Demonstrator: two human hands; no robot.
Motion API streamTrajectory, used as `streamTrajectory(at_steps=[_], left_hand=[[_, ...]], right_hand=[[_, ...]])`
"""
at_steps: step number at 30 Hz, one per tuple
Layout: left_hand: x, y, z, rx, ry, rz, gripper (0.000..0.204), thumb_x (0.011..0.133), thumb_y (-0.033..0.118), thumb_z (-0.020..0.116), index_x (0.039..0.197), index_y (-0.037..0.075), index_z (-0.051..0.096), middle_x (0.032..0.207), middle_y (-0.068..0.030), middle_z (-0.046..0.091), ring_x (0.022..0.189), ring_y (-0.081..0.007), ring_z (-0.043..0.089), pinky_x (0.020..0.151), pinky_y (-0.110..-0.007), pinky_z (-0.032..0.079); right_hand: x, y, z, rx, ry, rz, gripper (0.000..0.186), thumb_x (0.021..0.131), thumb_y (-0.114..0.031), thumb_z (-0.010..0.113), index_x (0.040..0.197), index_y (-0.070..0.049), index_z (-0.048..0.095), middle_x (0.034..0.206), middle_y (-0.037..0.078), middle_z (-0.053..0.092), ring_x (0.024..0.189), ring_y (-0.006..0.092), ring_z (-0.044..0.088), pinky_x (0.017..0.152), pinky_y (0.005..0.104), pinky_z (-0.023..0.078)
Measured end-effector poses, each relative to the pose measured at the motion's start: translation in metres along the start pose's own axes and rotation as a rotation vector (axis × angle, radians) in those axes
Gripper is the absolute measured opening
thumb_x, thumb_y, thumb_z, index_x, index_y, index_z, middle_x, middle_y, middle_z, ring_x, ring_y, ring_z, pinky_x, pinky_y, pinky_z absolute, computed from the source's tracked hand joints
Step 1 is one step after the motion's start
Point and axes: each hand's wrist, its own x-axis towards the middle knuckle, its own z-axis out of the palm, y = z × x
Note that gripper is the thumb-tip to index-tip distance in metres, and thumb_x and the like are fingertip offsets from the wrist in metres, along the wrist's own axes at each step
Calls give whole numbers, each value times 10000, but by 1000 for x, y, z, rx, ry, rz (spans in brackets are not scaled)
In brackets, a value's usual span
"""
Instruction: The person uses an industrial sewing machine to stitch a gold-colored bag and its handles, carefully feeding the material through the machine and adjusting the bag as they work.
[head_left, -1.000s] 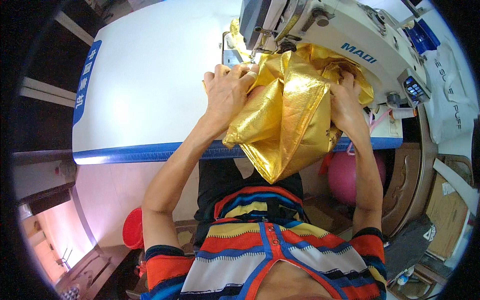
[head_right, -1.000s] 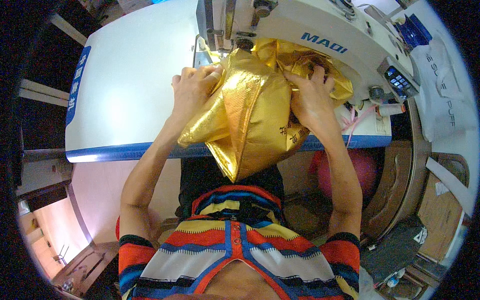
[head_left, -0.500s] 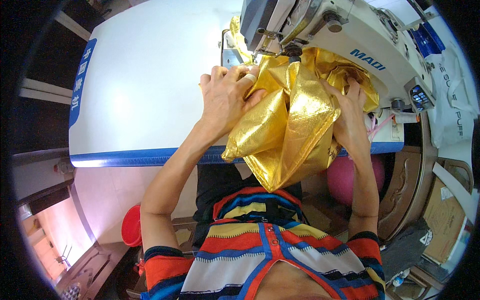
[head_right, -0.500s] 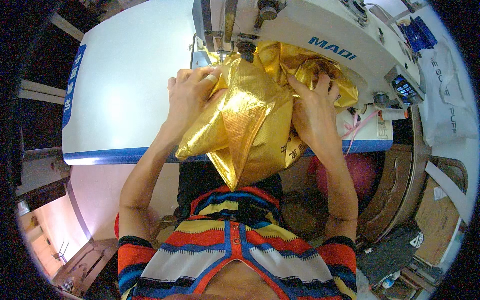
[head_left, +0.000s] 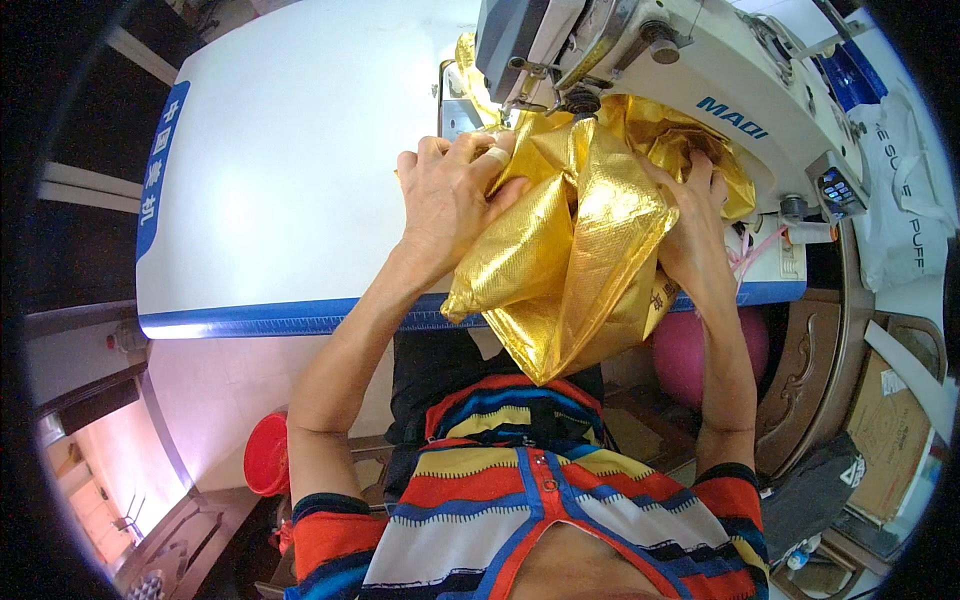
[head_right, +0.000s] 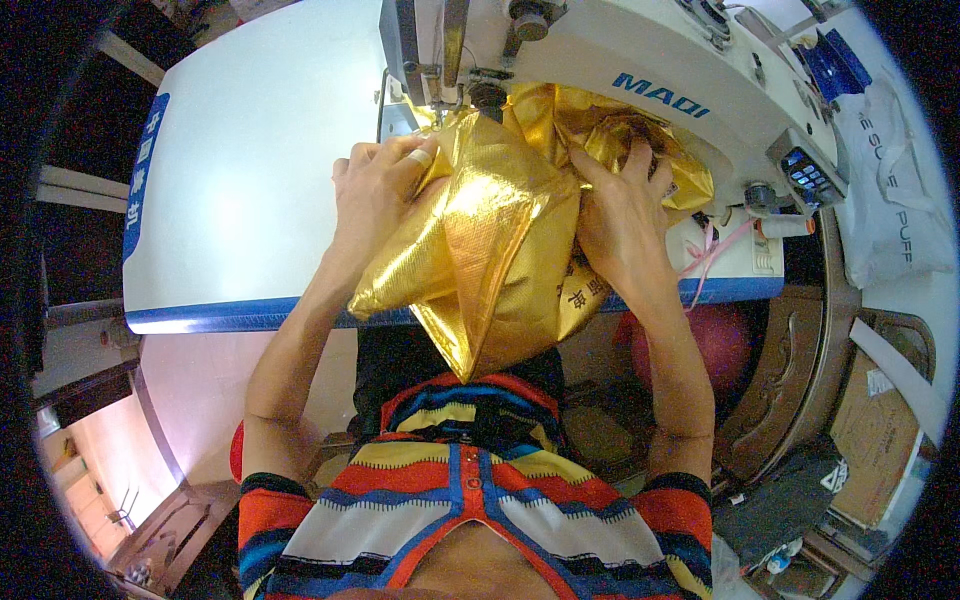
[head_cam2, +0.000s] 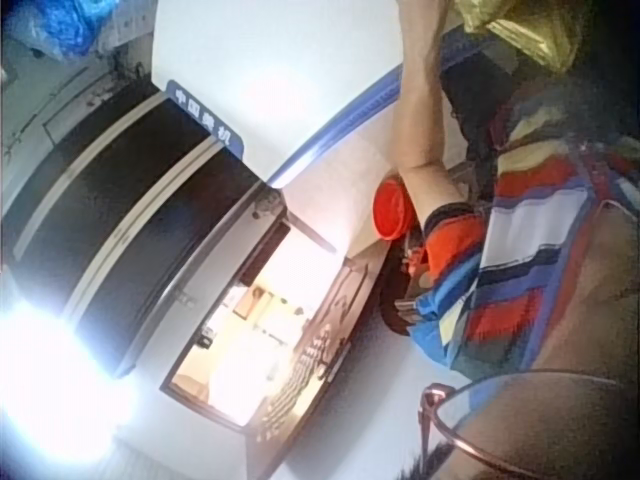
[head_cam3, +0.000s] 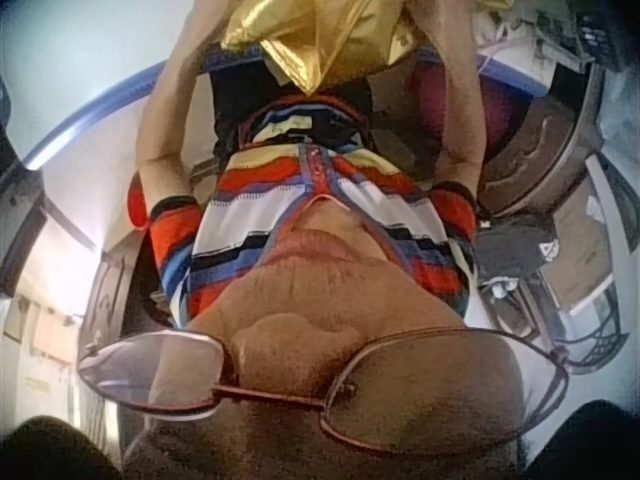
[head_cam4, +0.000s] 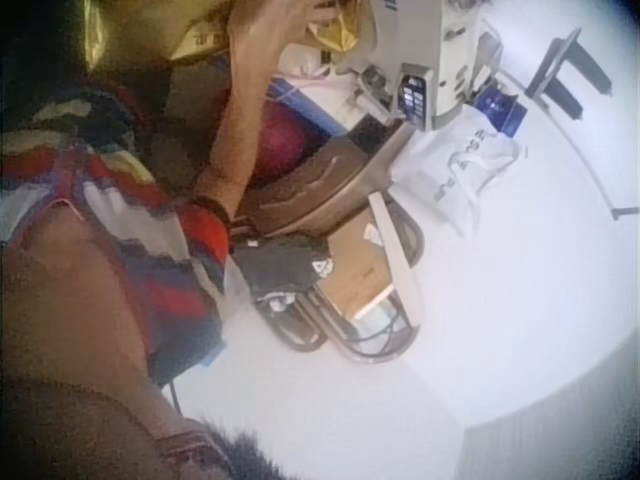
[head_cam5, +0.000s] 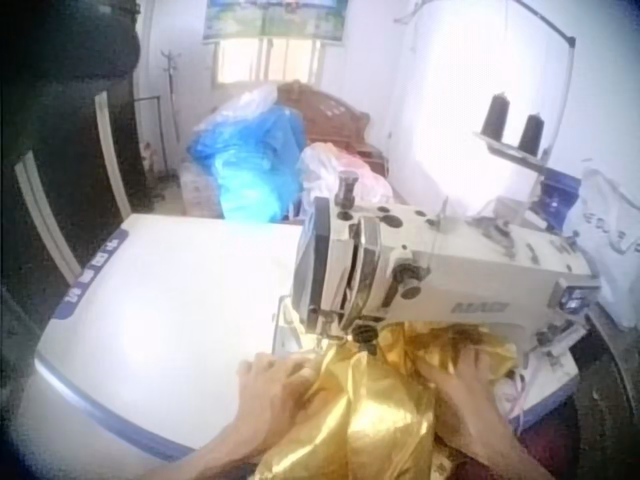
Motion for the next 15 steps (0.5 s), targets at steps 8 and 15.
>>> streamTrajectory(at_steps=[8,15], left_hand=[[-2,0,1,6,51,6,417,802,422,654,1128,162,650,1014,19,613,880,-211,466,761,-405,298],[-2,-1,6,49,30,36,416,826,429,618,1189,226,605,1094,22,601,927,-221,484,767,-409,301]], right_hand=[[1,4,8,-17,6,5,590,674,-116,719,1235,-245,589,1289,248,375,1126,467,364,967,484,369],[4,10,15,-1,-28,-3,533,725,-113,637,1244,-203,558,1263,281,388,1127,578,352,868,638,408]])
